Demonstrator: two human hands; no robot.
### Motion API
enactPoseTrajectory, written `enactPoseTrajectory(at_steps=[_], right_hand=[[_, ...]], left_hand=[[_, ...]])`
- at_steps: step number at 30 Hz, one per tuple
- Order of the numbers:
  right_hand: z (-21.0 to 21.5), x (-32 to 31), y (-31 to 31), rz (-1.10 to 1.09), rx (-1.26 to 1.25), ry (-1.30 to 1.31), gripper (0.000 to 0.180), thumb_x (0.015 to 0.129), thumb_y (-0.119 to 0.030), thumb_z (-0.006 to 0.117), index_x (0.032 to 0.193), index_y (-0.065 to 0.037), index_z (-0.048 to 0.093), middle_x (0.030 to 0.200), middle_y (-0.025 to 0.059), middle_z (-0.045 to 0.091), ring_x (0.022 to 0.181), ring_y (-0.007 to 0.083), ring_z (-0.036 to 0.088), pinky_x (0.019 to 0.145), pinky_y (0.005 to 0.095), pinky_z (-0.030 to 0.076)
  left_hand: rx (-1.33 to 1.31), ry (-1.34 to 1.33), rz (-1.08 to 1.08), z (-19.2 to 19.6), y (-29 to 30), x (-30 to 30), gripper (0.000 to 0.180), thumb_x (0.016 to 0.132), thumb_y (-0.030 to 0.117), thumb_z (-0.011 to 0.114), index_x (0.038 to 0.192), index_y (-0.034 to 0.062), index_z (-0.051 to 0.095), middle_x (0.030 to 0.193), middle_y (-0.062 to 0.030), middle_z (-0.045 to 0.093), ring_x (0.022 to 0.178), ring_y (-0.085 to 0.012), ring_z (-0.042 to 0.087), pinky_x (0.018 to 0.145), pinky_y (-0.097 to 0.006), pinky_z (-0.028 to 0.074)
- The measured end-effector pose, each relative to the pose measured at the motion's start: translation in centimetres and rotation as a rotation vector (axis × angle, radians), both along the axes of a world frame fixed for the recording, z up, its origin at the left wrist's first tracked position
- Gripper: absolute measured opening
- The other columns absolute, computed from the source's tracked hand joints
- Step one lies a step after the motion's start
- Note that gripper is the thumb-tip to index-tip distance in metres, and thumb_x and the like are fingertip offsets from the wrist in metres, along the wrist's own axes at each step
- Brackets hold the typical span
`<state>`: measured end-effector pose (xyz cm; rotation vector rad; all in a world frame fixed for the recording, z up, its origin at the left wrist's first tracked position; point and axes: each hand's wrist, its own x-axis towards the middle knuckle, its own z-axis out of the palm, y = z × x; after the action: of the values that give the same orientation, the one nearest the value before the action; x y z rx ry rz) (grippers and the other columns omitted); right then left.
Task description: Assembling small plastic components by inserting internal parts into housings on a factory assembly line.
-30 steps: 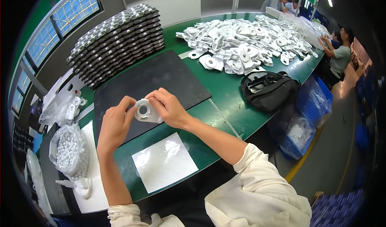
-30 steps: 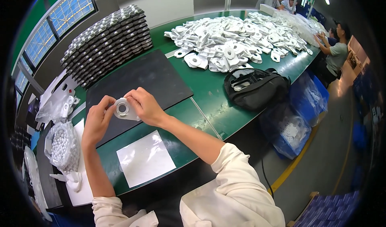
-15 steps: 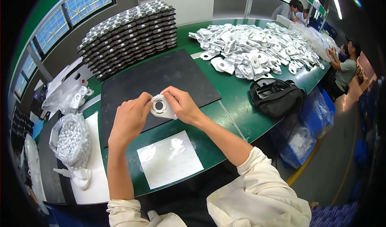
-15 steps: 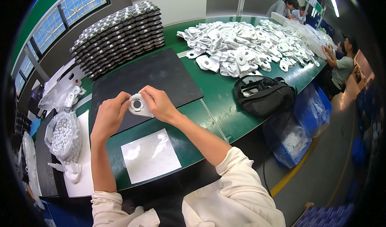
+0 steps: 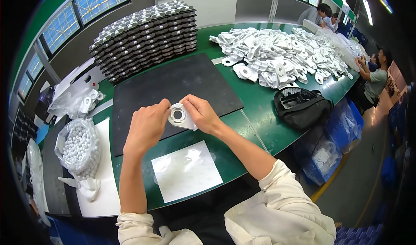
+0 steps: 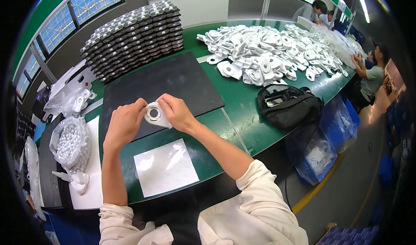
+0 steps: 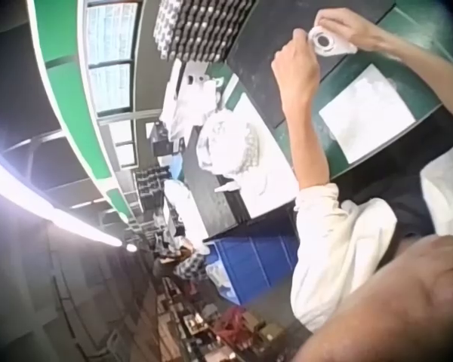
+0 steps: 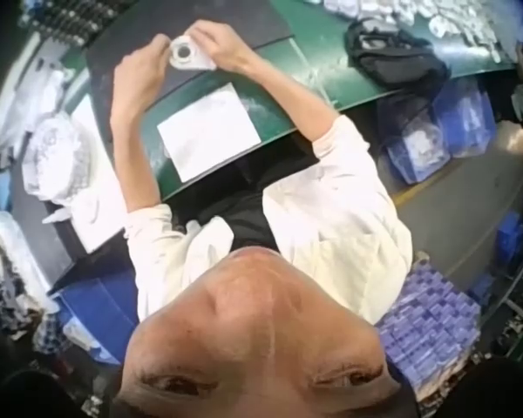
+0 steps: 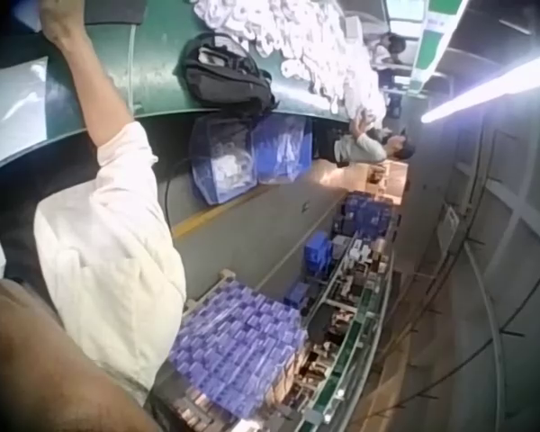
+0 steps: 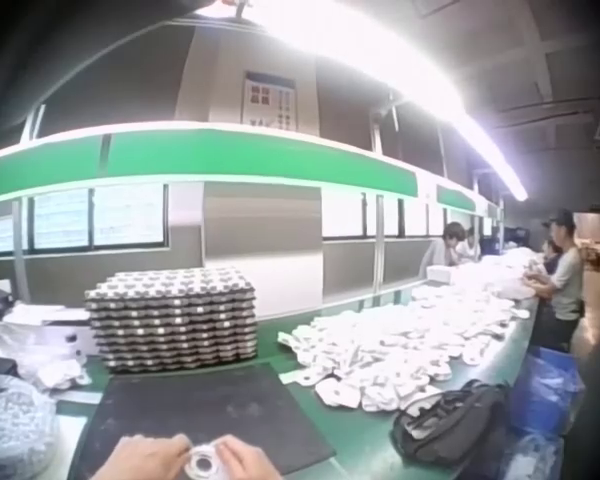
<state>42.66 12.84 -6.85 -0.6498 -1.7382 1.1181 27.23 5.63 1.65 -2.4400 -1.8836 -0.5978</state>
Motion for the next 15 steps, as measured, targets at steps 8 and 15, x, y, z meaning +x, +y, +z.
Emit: enactPoseTrajectory(at_steps=[8, 15], right_hand=[[0.37, 0.05, -0.11, 0.011, 0.005, 0.087, 0.021, 0.092, -0.022, 0.049, 0.088, -0.002, 0.054, 0.078, -0.0003, 0.056, 0.073, 0.0065, 0.049, 0.068, 0.0217, 0.041], [0.88, 0.09, -0.31, 0.057, -0.048, 0.15, 0.019, 0.09, -0.021, 0.051, 0.091, -0.003, 0.057, 0.078, -0.0016, 0.057, 0.073, 0.0046, 0.049, 0.066, 0.0199, 0.04]], left_hand=[[0.037, -0.097, 0.004, -0.3, 0.11, 0.63, 0.015, 0.088, 0.016, 0.048, 0.085, 0.0023, 0.053, 0.069, -0.0161, 0.059, 0.066, -0.0351, 0.056, 0.058, -0.041, 0.041], [-0.085, -0.393, -0.02, -0.16, 0.3, 0.3, 0.02, 0.089, 0.019, 0.048, 0.087, -0.0002, 0.053, 0.067, -0.0147, 0.056, 0.062, -0.0291, 0.054, 0.06, -0.036, 0.042]])
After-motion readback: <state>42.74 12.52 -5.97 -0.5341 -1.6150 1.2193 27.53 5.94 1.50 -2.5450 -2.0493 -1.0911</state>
